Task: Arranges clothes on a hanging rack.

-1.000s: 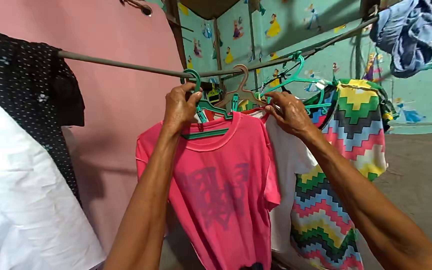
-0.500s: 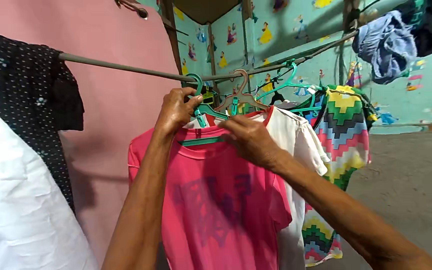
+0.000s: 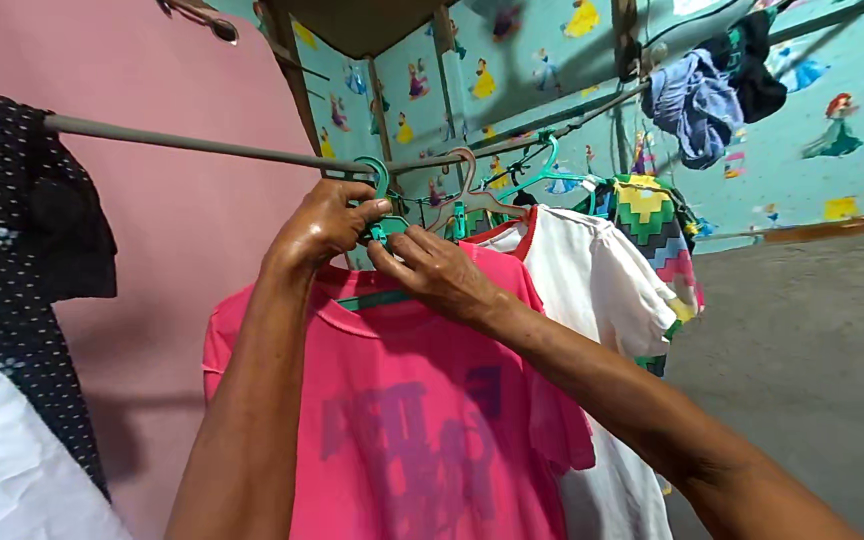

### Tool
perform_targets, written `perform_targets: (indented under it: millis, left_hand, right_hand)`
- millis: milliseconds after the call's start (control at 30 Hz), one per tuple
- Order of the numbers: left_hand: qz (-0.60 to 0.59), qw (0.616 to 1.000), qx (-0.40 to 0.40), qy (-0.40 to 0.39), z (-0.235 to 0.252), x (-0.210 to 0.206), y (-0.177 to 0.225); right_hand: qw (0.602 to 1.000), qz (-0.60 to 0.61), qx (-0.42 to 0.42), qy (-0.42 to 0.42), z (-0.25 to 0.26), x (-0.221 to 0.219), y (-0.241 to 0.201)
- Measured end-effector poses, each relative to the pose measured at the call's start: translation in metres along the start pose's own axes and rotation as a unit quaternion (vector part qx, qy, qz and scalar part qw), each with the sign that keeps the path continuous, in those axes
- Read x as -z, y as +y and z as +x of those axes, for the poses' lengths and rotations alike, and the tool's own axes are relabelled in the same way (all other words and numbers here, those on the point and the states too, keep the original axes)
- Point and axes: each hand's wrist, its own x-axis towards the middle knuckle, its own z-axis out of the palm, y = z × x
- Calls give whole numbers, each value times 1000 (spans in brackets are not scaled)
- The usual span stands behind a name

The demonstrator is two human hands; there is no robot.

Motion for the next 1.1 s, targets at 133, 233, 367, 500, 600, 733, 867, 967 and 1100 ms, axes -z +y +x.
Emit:
perform_targets:
  millis: [133, 233, 367, 500, 600, 733, 867, 967, 1100]
  left_hand:
    - [3, 1000, 3, -1, -3, -2, 5]
    - [-9, 1000, 10, 2, -4, -4, 4]
    - [-34, 999, -7, -3, -3, -6, -1]
    - [-62, 998, -15, -9, -2, -10, -6]
    - [-19, 1000, -25, 0, 3, -12, -15]
    - [140, 977, -60, 151, -5, -21, -12]
    - [238, 886, -216, 333, -12, -36, 19]
    - [257, 884, -307, 242, 23, -43, 43]
    - [331, 904, -261, 72, 85, -60, 58]
  right_hand:
    - [999, 3, 15, 37, -1, -1, 6]
    - [998, 21, -16, 61, -2, -3, 5]
    - [995, 55, -71, 46, -2, 3, 3]
    - [991, 85, -99, 15, -5, 11, 4]
    - [997, 54, -54, 9, -4, 18, -2]
    - [988, 93, -120, -6, -2, 41, 12]
    - [939, 160, -297, 69, -16, 60, 75]
    - [861, 260, -422, 111, -46, 50, 105]
    - [869, 204, -443, 77, -79, 32, 115]
